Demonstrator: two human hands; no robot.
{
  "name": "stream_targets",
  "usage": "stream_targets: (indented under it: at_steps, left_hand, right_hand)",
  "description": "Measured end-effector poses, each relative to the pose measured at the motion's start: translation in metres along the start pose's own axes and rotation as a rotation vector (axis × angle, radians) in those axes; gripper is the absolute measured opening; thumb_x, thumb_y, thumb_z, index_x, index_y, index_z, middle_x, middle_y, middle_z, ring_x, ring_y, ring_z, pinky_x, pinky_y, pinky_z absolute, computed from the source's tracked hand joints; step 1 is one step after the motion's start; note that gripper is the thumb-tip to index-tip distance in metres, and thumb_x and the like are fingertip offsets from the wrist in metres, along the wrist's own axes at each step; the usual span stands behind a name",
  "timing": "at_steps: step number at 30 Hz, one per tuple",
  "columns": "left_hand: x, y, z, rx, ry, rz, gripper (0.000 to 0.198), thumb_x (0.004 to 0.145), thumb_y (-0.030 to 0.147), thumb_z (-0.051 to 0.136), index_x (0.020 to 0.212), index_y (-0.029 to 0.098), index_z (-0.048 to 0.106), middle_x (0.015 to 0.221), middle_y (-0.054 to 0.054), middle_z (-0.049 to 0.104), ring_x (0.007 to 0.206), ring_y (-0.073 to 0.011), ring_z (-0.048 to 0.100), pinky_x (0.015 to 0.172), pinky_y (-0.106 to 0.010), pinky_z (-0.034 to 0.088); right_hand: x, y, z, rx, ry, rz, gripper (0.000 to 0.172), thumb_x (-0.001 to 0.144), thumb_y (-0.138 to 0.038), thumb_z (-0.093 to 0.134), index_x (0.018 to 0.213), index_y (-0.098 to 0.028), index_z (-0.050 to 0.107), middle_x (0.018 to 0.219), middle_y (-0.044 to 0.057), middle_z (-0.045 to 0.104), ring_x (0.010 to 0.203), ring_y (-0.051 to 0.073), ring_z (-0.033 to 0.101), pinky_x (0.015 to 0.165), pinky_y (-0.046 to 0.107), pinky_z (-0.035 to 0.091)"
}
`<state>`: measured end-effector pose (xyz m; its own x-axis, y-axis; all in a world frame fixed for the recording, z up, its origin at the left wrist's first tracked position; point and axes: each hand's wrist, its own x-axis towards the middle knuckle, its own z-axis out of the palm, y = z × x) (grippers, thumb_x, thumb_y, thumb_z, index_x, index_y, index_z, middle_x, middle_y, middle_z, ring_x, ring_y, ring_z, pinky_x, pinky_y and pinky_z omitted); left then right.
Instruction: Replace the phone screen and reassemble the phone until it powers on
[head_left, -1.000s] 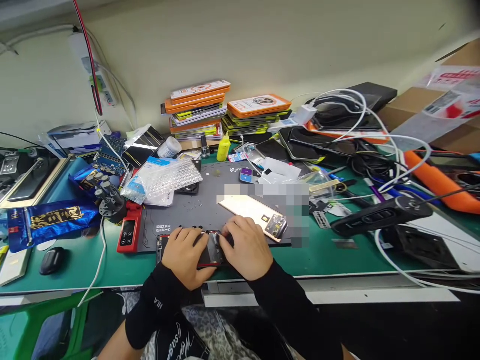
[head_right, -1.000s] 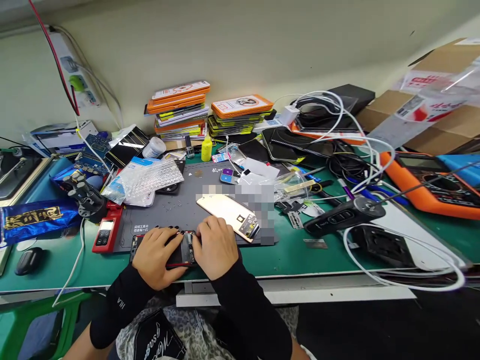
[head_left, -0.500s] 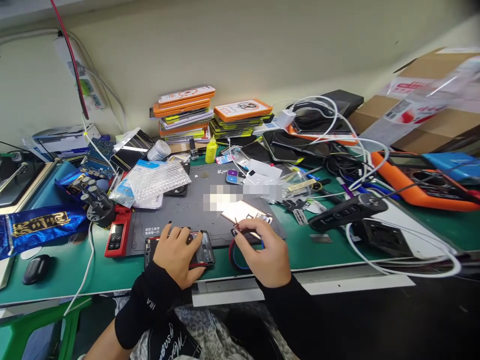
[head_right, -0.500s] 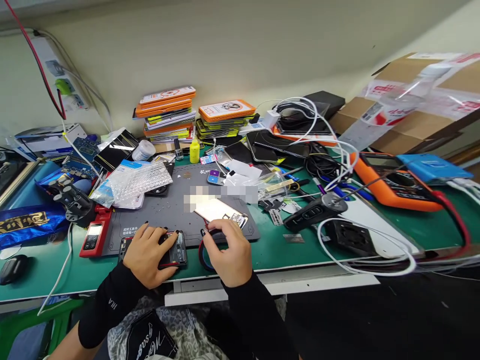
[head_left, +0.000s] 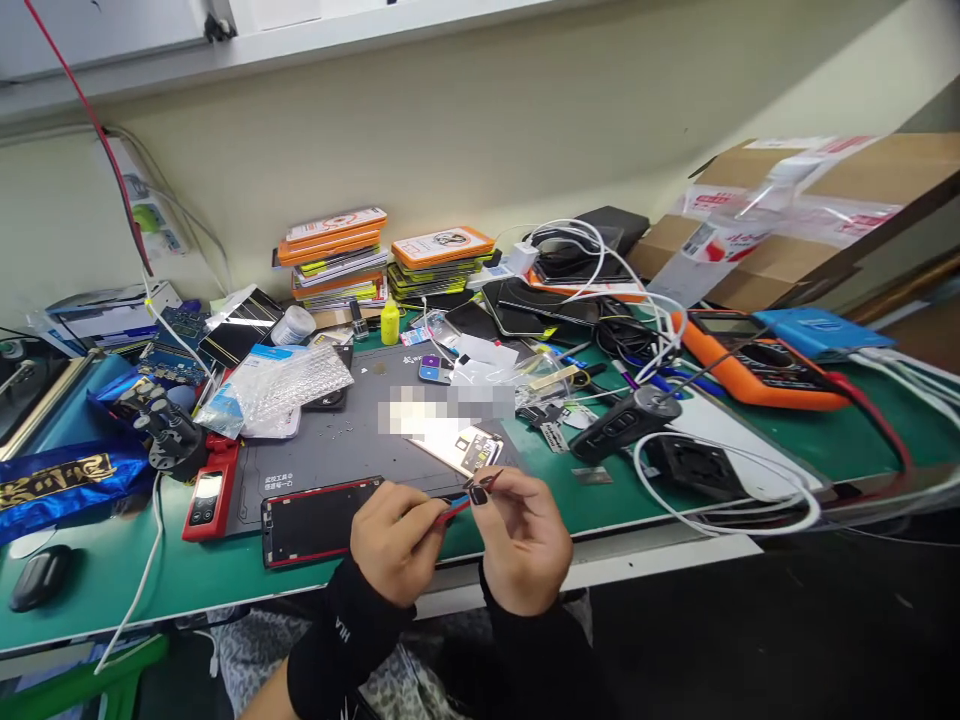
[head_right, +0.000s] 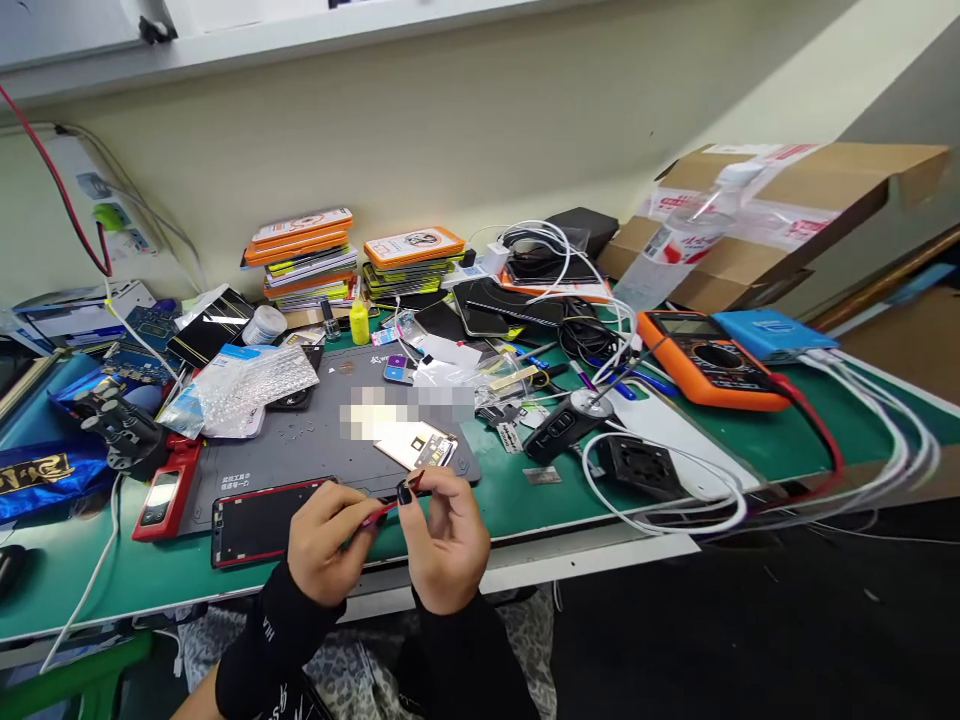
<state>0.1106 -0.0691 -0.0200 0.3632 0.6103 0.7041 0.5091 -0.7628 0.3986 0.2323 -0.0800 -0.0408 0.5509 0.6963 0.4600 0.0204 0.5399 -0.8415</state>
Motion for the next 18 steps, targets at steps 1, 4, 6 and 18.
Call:
stream_targets:
  at_steps: [1,4,6,18]
  left_hand:
    - [0.001,0.0,0.0,-0.014,0.01,0.017,0.014,0.086,0.012,0.054,0.09,0.016,0.066,0.075,-0.004,0.066,0.065,-0.0132,0.054,0.058,-0.026,0.045]
    - [0.001,0.003,-0.004,-0.049,0.042,0.053,0.016,0.083,0.008,0.057,0.094,0.016,0.065,0.079,-0.005,0.067,0.067,-0.0134,0.054,0.059,-0.026,0.046]
    - [0.001,0.005,-0.006,-0.054,0.051,0.066,0.017,0.083,0.006,0.057,0.096,0.015,0.065,0.08,-0.006,0.068,0.068,-0.0138,0.054,0.06,-0.027,0.046]
    - [-0.004,0.008,-0.019,-0.081,0.067,0.11,0.018,0.084,0.01,0.058,0.1,0.016,0.064,0.083,-0.008,0.067,0.076,-0.0164,0.056,0.064,-0.029,0.05]
  right_hand:
    - [0.0,-0.003,0.0,0.026,0.005,0.011,0.01,0.079,-0.014,0.063,0.085,-0.021,0.059,0.08,0.001,0.06,0.078,0.015,0.059,0.073,0.029,0.049]
    - [0.001,-0.01,0.0,0.098,0.044,0.058,0.015,0.079,-0.016,0.062,0.092,-0.022,0.057,0.081,0.001,0.059,0.078,0.015,0.058,0.075,0.03,0.048]
    - [0.002,-0.012,0.001,0.141,0.068,0.092,0.017,0.078,-0.017,0.062,0.093,-0.022,0.057,0.079,0.0,0.059,0.078,0.014,0.058,0.075,0.03,0.047]
    - [0.011,-0.01,-0.015,0.286,0.085,0.279,0.014,0.082,-0.028,0.058,0.094,-0.021,0.06,0.085,0.005,0.064,0.081,0.019,0.063,0.077,0.038,0.051]
